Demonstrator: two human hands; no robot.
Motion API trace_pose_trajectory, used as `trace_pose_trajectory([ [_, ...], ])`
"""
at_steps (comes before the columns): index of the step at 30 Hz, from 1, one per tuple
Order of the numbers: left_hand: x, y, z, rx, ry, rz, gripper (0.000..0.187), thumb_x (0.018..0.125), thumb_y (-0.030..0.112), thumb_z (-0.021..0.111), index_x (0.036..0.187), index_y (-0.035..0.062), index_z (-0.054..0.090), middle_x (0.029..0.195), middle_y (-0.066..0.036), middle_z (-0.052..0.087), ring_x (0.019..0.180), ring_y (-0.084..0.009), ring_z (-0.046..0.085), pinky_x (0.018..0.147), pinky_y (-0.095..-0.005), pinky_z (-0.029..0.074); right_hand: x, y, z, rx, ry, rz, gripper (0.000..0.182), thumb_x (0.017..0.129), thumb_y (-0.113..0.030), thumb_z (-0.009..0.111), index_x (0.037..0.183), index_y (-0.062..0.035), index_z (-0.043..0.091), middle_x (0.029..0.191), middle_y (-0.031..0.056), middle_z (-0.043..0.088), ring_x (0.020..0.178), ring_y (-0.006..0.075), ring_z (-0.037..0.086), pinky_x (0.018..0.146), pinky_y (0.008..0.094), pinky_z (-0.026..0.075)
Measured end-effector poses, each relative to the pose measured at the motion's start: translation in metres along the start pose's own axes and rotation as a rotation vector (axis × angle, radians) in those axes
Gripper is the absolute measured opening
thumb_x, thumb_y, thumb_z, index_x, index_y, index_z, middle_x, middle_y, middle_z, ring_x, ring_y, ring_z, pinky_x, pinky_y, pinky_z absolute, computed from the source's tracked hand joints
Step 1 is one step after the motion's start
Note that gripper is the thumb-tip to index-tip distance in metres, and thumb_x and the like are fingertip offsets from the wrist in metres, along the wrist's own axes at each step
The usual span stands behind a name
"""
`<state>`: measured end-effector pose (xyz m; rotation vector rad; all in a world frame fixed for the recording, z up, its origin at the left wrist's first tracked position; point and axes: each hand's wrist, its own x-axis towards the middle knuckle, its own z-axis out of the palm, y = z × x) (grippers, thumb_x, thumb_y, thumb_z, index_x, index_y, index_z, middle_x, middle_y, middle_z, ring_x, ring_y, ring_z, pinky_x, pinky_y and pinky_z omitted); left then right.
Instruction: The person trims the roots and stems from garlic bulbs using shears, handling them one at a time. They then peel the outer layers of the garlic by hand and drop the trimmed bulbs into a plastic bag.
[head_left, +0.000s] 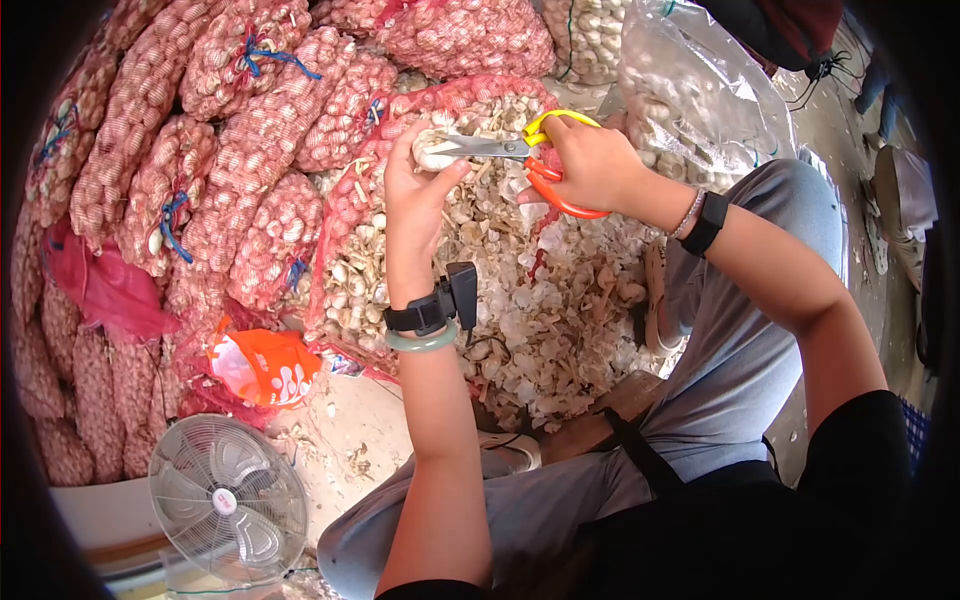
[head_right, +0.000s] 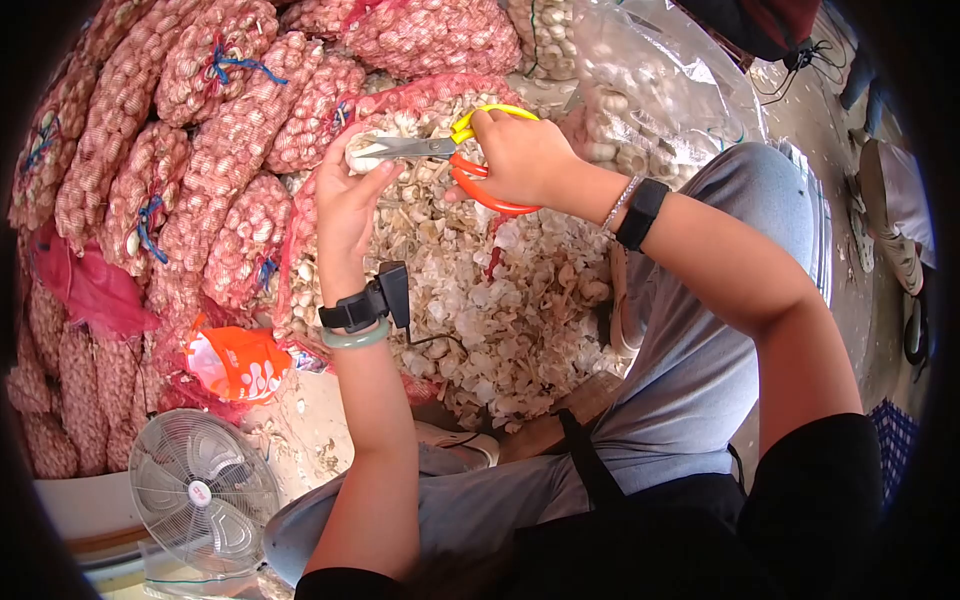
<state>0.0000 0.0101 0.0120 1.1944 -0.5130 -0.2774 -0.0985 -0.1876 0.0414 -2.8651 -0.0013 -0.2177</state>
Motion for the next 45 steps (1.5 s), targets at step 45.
trace_pose_trajectory([
  [45, -0.003, 0.002, -0.003, 0.165, 0.163, 0.127, 0.065, 0.070, -0.016, 0.066, 0.123, 0.0029, 0.034, 0.121, -0.012, 0.046, 0.104, -0.0218, 0.054, 0.084, -0.0304, 0.051, -0.005, -0.003, 0.009, 0.179, -0.063, 0.063, 0.076, 0.074, -0.070, 0.056, 0.087, 0.0050, 0.057, 0.072, 0.0197, 0.062, 0.070, 0.0346, 0.063, 0.066, 0.0419, 0.050],
])
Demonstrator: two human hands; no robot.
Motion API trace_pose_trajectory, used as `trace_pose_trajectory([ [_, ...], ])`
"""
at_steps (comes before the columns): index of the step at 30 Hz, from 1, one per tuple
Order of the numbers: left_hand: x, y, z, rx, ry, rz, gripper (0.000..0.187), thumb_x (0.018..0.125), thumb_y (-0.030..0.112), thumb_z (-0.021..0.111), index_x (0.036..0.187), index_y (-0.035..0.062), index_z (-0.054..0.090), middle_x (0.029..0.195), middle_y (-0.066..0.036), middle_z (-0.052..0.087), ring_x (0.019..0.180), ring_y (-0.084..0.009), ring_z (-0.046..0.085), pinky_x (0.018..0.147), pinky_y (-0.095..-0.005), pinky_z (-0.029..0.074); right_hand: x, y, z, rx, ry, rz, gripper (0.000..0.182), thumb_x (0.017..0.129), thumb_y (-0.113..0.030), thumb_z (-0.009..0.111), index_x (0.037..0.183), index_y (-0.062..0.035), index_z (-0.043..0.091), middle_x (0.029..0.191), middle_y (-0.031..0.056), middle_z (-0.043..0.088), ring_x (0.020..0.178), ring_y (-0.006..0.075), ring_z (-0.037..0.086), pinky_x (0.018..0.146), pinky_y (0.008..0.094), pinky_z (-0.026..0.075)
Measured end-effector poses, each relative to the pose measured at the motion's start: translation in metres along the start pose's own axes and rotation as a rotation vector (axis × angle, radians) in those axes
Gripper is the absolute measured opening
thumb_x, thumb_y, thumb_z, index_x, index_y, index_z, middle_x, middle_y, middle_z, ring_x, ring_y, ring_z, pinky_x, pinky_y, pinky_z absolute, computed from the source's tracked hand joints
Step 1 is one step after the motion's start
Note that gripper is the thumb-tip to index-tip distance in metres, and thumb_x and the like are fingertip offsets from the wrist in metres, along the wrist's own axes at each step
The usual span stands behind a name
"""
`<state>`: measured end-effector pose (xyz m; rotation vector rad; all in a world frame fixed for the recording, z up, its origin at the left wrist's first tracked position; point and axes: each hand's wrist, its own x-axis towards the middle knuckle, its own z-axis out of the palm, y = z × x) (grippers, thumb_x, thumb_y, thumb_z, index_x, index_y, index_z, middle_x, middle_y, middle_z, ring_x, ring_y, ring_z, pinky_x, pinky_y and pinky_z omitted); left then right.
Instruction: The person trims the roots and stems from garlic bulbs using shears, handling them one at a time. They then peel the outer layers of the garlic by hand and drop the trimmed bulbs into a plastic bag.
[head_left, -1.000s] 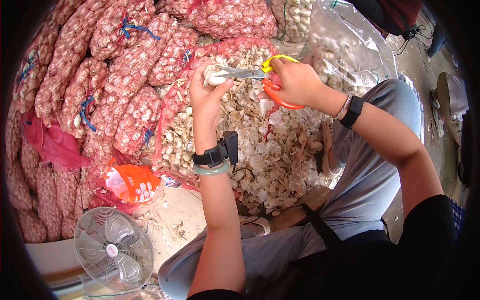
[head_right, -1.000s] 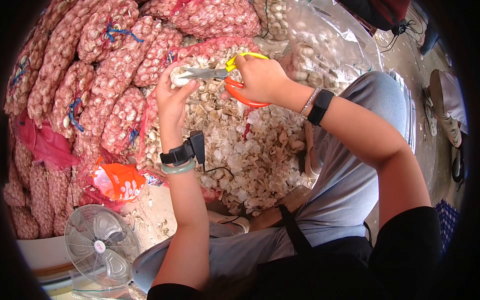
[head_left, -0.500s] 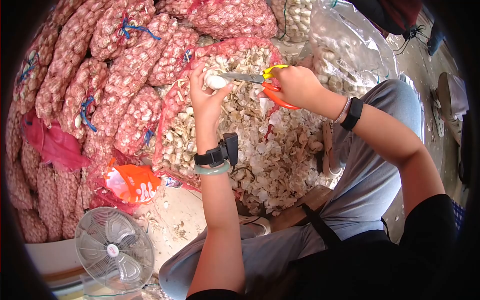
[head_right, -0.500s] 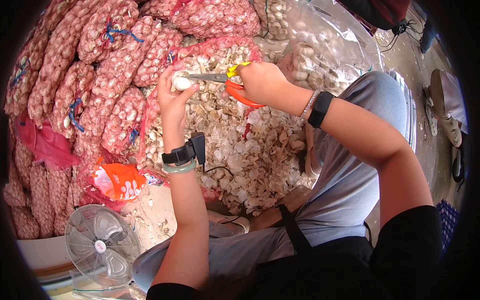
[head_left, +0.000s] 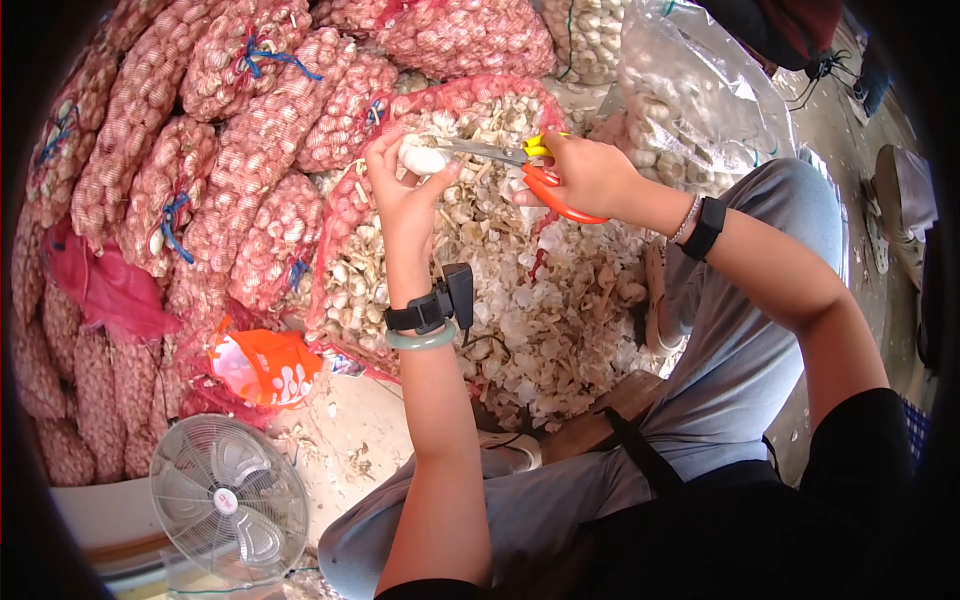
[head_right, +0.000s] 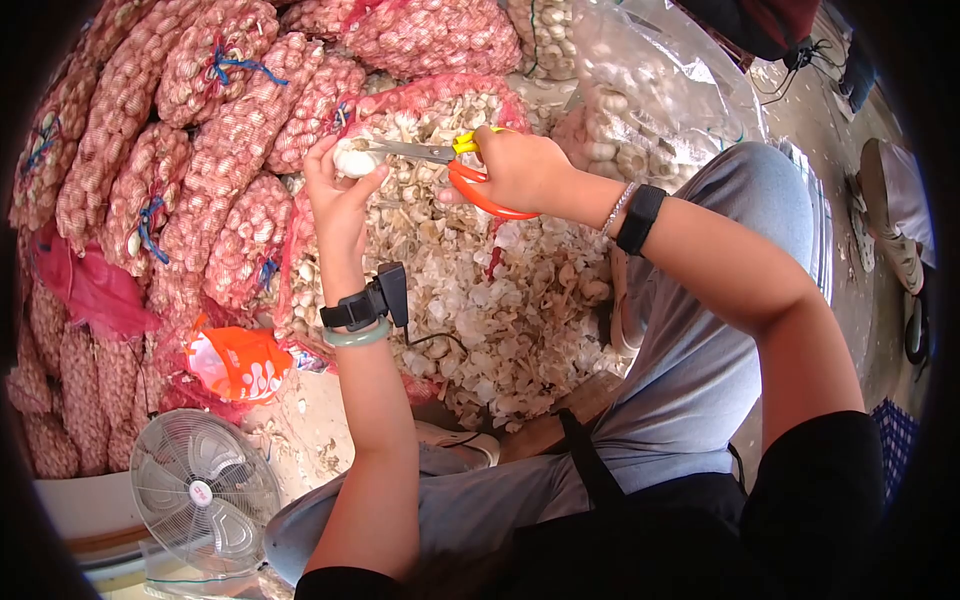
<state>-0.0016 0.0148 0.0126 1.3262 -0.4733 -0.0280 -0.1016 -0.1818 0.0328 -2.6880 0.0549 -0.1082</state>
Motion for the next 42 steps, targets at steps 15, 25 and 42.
trace_pose_trajectory([
  [15, -0.007, 0.006, 0.021, 0.253, 0.011, 0.072, 0.069, 0.060, -0.013, 0.074, 0.115, 0.0054, 0.036, 0.119, -0.013, 0.048, 0.104, -0.0207, 0.056, 0.080, -0.0293, 0.053, 0.001, -0.003, 0.000, 0.023, -0.043, 0.063, 0.065, 0.078, -0.064, 0.054, 0.081, 0.0004, 0.061, 0.068, 0.0191, 0.062, 0.069, 0.0354, 0.064, 0.066, 0.0432, 0.051],
  [25, -0.001, -0.005, 0.018, 0.267, 0.048, 0.134, 0.063, 0.062, -0.013, 0.072, 0.112, 0.0050, 0.038, 0.113, -0.013, 0.051, 0.096, -0.0190, 0.058, 0.077, -0.0281, 0.053, -0.001, 0.006, 0.014, -0.044, 0.157, -0.057, 0.076, 0.076, -0.067, 0.055, 0.097, 0.0064, 0.052, 0.078, 0.0202, 0.063, 0.076, 0.0346, 0.064, 0.069, 0.0420, 0.051],
  [42, -0.005, -0.013, 0.033, 0.517, 0.229, 0.384, 0.057, 0.061, -0.009, 0.074, 0.108, 0.0033, 0.044, 0.117, -0.013, 0.053, 0.103, -0.0214, 0.056, 0.083, -0.0344, 0.052, -0.004, -0.009, 0.005, 0.097, -0.079, 0.067, 0.079, 0.077, -0.070, 0.051, 0.091, 0.0078, 0.056, 0.075, 0.0241, 0.062, 0.074, 0.0375, 0.064, 0.069, 0.0441, 0.050],
])
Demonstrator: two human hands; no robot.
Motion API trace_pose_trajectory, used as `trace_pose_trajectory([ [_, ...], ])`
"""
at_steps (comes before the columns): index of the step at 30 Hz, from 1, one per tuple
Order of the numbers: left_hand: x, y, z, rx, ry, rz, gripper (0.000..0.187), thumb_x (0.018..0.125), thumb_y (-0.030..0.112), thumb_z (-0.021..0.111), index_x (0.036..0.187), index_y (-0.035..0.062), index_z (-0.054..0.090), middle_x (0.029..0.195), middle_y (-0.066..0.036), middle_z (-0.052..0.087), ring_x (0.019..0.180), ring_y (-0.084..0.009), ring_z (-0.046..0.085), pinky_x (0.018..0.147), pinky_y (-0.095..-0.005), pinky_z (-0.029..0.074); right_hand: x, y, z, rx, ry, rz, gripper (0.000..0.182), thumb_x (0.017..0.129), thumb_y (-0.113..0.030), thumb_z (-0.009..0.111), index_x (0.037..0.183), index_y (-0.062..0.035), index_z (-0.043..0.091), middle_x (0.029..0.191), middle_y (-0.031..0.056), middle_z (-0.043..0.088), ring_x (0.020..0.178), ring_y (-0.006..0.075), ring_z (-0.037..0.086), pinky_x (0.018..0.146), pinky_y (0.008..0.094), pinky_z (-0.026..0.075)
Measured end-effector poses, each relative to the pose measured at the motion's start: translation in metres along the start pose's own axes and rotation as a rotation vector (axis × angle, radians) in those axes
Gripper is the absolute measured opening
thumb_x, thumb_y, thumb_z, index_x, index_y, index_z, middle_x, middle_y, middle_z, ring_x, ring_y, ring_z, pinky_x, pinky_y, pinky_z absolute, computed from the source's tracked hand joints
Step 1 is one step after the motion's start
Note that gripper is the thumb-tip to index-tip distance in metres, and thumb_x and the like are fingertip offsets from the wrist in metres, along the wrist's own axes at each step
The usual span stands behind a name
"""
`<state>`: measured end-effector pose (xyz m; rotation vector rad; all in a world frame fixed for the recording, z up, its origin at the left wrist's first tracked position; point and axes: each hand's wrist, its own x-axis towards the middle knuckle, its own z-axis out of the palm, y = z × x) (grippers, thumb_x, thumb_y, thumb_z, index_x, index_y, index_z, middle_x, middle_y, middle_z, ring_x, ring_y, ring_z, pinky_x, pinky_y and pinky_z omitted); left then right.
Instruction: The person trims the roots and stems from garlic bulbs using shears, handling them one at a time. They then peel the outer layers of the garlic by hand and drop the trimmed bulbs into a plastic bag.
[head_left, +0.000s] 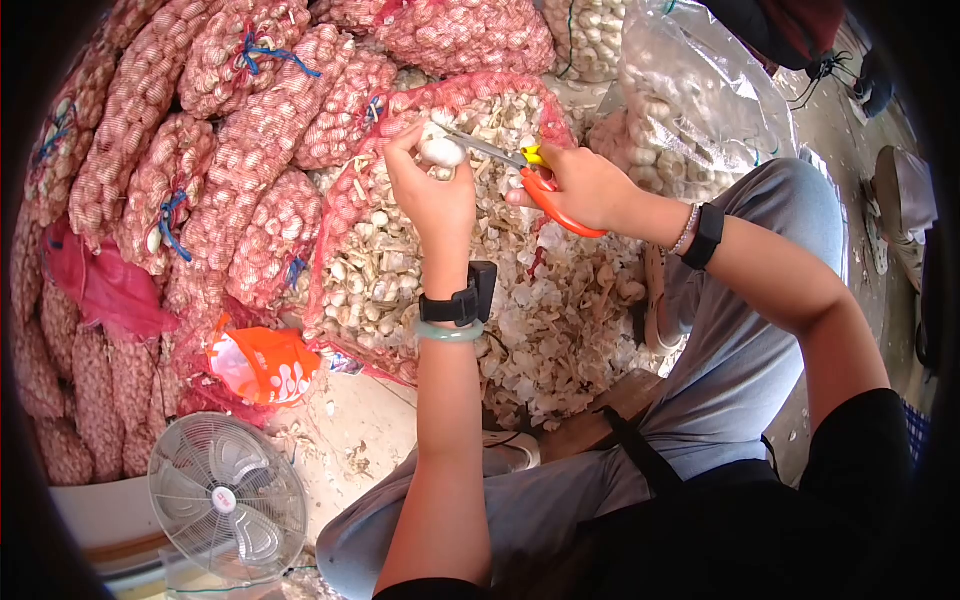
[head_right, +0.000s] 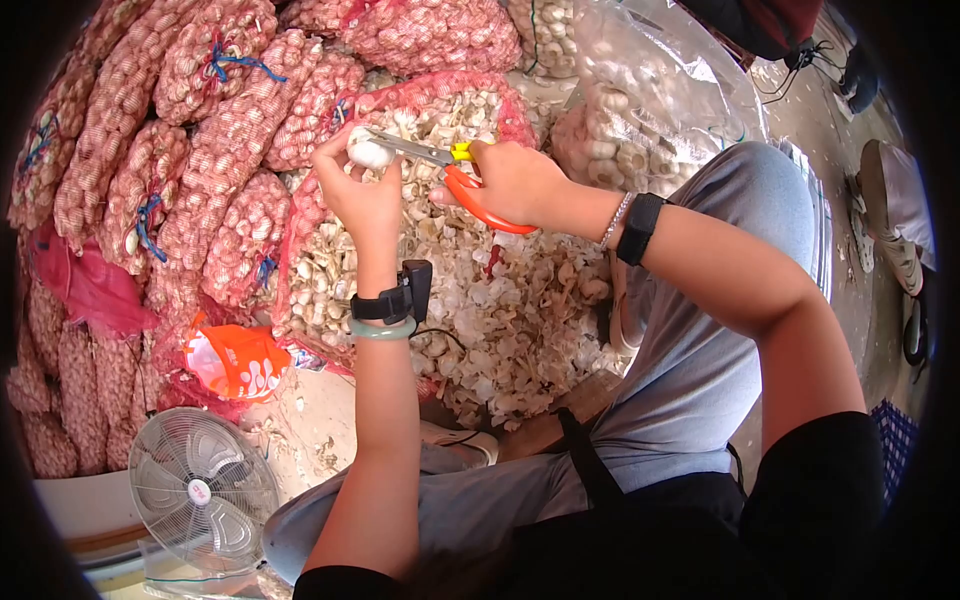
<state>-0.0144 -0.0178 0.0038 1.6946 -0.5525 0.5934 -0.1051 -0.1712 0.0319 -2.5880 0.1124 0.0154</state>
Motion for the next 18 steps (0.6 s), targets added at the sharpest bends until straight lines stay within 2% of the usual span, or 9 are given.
trace_pose_trajectory([
  [2, -0.002, -0.001, 0.002, 0.041, 0.052, 0.027, 0.055, 0.061, -0.009, 0.074, 0.106, 0.0023, 0.045, 0.116, -0.014, 0.052, 0.104, -0.0226, 0.056, 0.083, -0.0347, 0.052, 0.000, 0.000, 0.001, -0.001, -0.009, 0.008, 0.078, 0.077, -0.069, 0.051, 0.090, 0.0074, 0.057, 0.075, 0.0238, 0.062, 0.074, 0.0373, 0.064, 0.069, 0.0441, 0.050],
  [7, -0.005, 0.003, 0.003, 0.147, 0.105, 0.074, 0.051, 0.062, -0.008, 0.073, 0.106, 0.0006, 0.046, 0.114, -0.015, 0.052, 0.104, -0.0250, 0.056, 0.083, -0.0352, 0.052, -0.004, -0.004, 0.001, -0.012, 0.031, -0.039, 0.072, 0.081, -0.065, 0.050, 0.071, 0.0058, 0.059, 0.063, 0.0231, 0.059, 0.065, 0.0385, 0.062, 0.062, 0.0442, 0.049],
  [10, -0.005, 0.000, 0.002, 0.150, 0.100, 0.095, 0.050, 0.063, -0.008, 0.072, 0.106, 0.0003, 0.047, 0.114, -0.015, 0.052, 0.104, -0.0254, 0.056, 0.083, -0.0353, 0.052, 0.000, 0.002, 0.007, 0.034, 0.024, -0.110, 0.070, 0.084, -0.061, 0.050, 0.065, 0.0058, 0.057, 0.057, 0.0239, 0.055, 0.060, 0.0396, 0.060, 0.058, 0.0451, 0.048],
  [11, -0.006, -0.002, 0.002, 0.145, 0.086, 0.101, 0.050, 0.063, -0.008, 0.072, 0.106, 0.0005, 0.047, 0.114, -0.015, 0.052, 0.105, -0.0250, 0.055, 0.083, -0.0352, 0.052, 0.002, 0.005, 0.009, 0.034, 0.025, -0.110, 0.070, 0.084, -0.061, 0.050, 0.065, 0.0058, 0.057, 0.057, 0.0239, 0.055, 0.060, 0.0396, 0.060, 0.058, 0.0451, 0.048],
  [13, -0.007, 0.004, 0.003, 0.107, 0.103, 0.075, 0.048, 0.064, -0.008, 0.069, 0.105, 0.0002, 0.046, 0.115, -0.016, 0.052, 0.104, -0.0274, 0.055, 0.082, -0.0349, 0.050, 0.004, 0.008, 0.013, 0.067, -0.010, -0.075, 0.051, 0.087, -0.046, 0.057, 0.076, 0.0039, 0.054, 0.058, 0.0205, 0.052, 0.051, 0.0328, 0.052, 0.054, 0.0416, 0.042],
  [14, -0.007, 0.006, 0.004, 0.068, 0.121, 0.049, 0.045, 0.066, -0.009, 0.067, 0.105, -0.0001, 0.046, 0.115, -0.018, 0.053, 0.104, -0.0298, 0.056, 0.082, -0.0345, 0.048, 0.008, 0.013, 0.016, 0.066, -0.009, -0.074, 0.051, 0.087, -0.046, 0.057, 0.076, 0.0039, 0.054, 0.058, 0.0205, 0.052, 0.051, 0.0328, 0.052, 0.054, 0.0416, 0.042],
  [16, -0.005, 0.006, 0.005, 0.047, 0.122, 0.057, 0.046, 0.066, -0.009, 0.067, 0.106, 0.0004, 0.045, 0.116, -0.017, 0.052, 0.104, -0.0292, 0.056, 0.082, -0.0347, 0.049, 0.011, 0.016, 0.019, 0.152, 0.064, -0.038, 0.073, 0.082, -0.063, 0.050, 0.071, 0.0085, 0.057, 0.062, 0.0245, 0.057, 0.063, 0.0392, 0.060, 0.060, 0.0444, 0.048],
  [17, -0.005, 0.005, 0.006, 0.027, 0.126, 0.064, 0.048, 0.065, -0.009, 0.067, 0.106, 0.0009, 0.045, 0.116, -0.017, 0.051, 0.104, -0.0287, 0.056, 0.082, -0.0349, 0.050, 0.010, 0.019, 0.020, 0.153, 0.065, -0.038, 0.073, 0.082, -0.063, 0.050, 0.071, 0.0085, 0.057, 0.062, 0.0245, 0.057, 0.063, 0.0392, 0.060, 0.060, 0.0444, 0.048],
  [18, -0.003, 0.006, 0.006, 0.027, 0.126, 0.064, 0.048, 0.065, -0.009, 0.067, 0.106, 0.0009, 0.045, 0.116, -0.017, 0.051, 0.104, -0.0287, 0.056, 0.082, -0.0349, 0.050, 0.004, 0.010, 0.012, 0.072, 0.060, -0.003, 0.075, 0.080, -0.066, 0.050, 0.079, 0.0093, 0.056, 0.068, 0.0245, 0.060, 0.067, 0.0384, 0.062, 0.063, 0.0440, 0.048],
])
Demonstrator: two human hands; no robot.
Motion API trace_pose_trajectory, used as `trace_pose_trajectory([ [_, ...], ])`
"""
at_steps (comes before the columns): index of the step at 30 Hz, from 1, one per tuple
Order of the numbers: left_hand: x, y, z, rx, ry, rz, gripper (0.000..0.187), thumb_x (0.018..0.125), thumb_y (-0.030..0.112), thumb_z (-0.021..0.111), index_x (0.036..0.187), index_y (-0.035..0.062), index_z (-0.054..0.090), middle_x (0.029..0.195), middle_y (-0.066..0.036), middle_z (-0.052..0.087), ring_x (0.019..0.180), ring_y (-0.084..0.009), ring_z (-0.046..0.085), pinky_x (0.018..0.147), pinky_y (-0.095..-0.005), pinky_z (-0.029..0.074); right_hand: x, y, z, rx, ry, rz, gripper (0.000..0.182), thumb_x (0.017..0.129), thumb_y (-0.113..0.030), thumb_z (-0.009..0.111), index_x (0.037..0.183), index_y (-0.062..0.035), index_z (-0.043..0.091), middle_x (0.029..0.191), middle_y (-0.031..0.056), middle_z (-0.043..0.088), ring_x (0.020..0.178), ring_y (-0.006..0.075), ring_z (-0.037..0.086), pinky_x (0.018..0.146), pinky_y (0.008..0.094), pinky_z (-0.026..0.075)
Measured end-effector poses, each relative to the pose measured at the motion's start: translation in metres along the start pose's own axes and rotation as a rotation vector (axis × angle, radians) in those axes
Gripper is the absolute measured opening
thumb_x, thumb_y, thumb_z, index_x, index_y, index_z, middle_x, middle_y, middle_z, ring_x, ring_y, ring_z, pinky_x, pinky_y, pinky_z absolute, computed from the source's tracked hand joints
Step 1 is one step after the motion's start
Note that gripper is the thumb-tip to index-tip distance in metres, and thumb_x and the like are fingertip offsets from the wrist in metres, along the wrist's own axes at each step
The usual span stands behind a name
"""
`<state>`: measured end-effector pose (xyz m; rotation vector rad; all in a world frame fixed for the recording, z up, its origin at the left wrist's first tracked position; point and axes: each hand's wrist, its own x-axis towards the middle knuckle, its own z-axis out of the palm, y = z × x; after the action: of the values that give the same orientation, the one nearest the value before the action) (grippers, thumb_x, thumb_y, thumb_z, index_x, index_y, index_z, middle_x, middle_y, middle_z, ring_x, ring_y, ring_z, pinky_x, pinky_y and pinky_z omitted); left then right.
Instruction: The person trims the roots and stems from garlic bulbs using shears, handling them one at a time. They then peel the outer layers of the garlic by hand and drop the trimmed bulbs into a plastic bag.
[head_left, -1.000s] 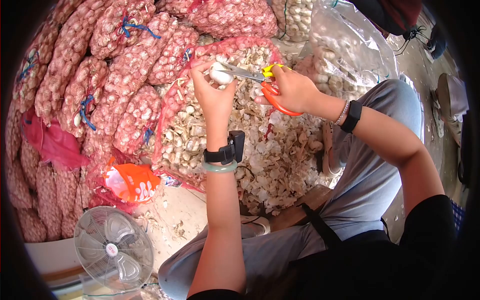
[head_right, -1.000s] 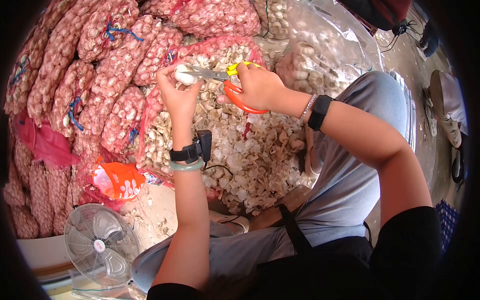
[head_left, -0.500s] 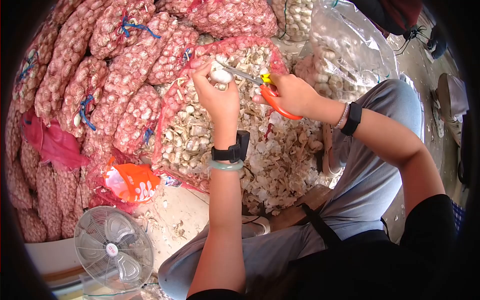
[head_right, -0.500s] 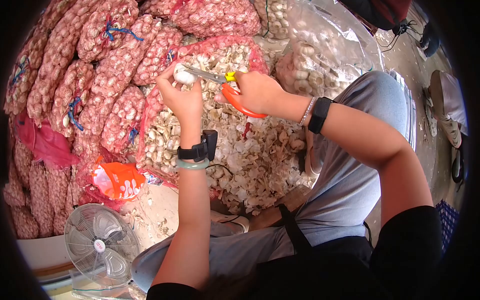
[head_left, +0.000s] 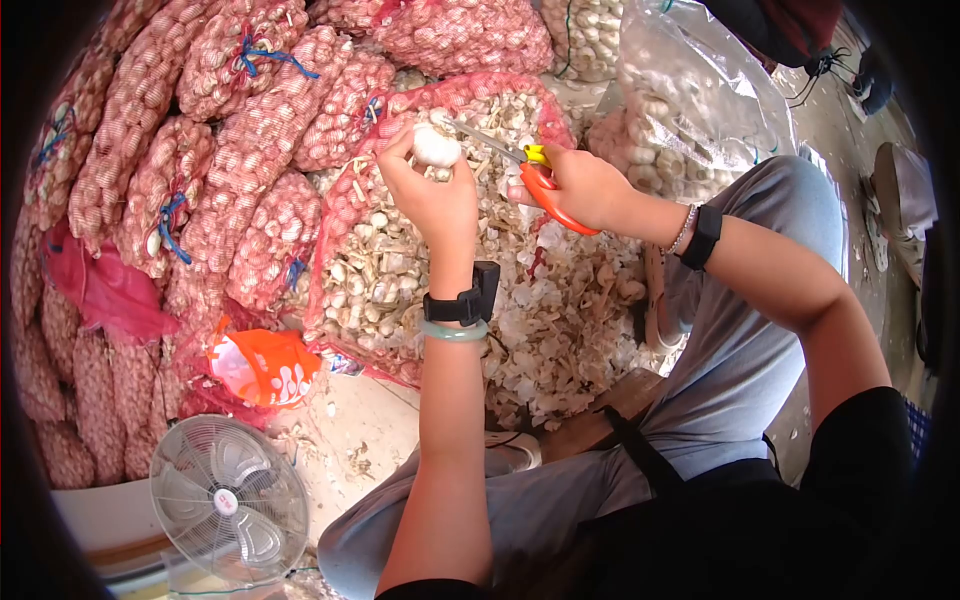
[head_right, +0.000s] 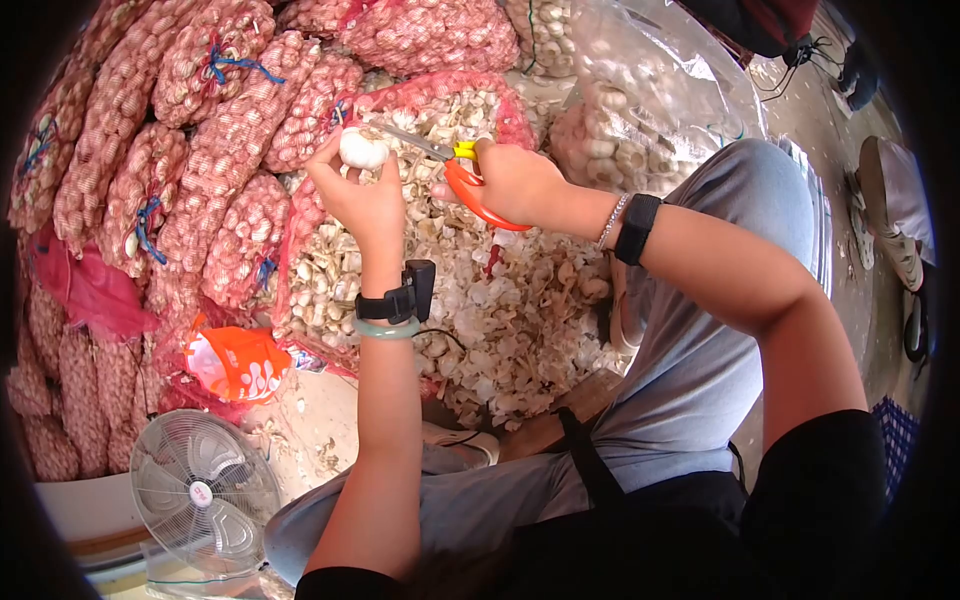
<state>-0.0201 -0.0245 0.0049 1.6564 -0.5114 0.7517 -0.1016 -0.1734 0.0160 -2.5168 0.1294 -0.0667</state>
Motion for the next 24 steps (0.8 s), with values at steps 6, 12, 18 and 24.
trace_pose_trajectory([
  [6, 0.001, 0.000, -0.002, -0.235, -0.039, -0.166, 0.058, 0.065, -0.009, 0.073, 0.111, 0.0027, 0.039, 0.117, -0.015, 0.047, 0.107, -0.0220, 0.053, 0.088, -0.0338, 0.050, -0.002, -0.003, -0.003, -0.091, 0.008, 0.004, 0.083, 0.076, -0.071, 0.052, 0.096, 0.0095, 0.052, 0.080, 0.0236, 0.063, 0.076, 0.0365, 0.063, 0.069, 0.0432, 0.049],
  [12, 0.008, -0.010, -0.012, -0.353, -0.142, -0.230, 0.059, 0.067, -0.007, 0.074, 0.112, 0.0045, 0.038, 0.112, -0.014, 0.051, 0.102, -0.0202, 0.055, 0.083, -0.0286, 0.049, 0.002, -0.004, -0.009, 0.071, -0.063, -0.058, 0.059, 0.083, -0.054, 0.058, 0.078, 0.0040, 0.058, 0.063, 0.0204, 0.056, 0.060, 0.0332, 0.057, 0.060, 0.0406, 0.045],
  [18, 0.014, -0.005, -0.019, -0.480, -0.129, -0.340, 0.054, 0.070, -0.009, 0.071, 0.112, 0.0048, 0.040, 0.106, -0.012, 0.053, 0.099, -0.0183, 0.055, 0.079, -0.0282, 0.048, 0.000, -0.006, -0.010, 0.001, -0.004, -0.104, 0.063, 0.079, -0.057, 0.061, 0.090, 0.0047, 0.055, 0.072, 0.0199, 0.058, 0.068, 0.0336, 0.058, 0.064, 0.0411, 0.047],
  [24, 0.016, -0.004, -0.021, -0.344, -0.115, -0.300, 0.057, 0.065, -0.005, 0.074, 0.111, 0.0036, 0.042, 0.109, -0.012, 0.050, 0.095, -0.0193, 0.057, 0.074, -0.0280, 0.052, 0.000, -0.001, -0.008, -0.293, 0.305, -0.262, 0.083, 0.071, -0.066, 0.062, 0.107, 0.0065, 0.046, 0.102, 0.0234, 0.055, 0.100, 0.0357, 0.055, 0.083, 0.0432, 0.047],
])
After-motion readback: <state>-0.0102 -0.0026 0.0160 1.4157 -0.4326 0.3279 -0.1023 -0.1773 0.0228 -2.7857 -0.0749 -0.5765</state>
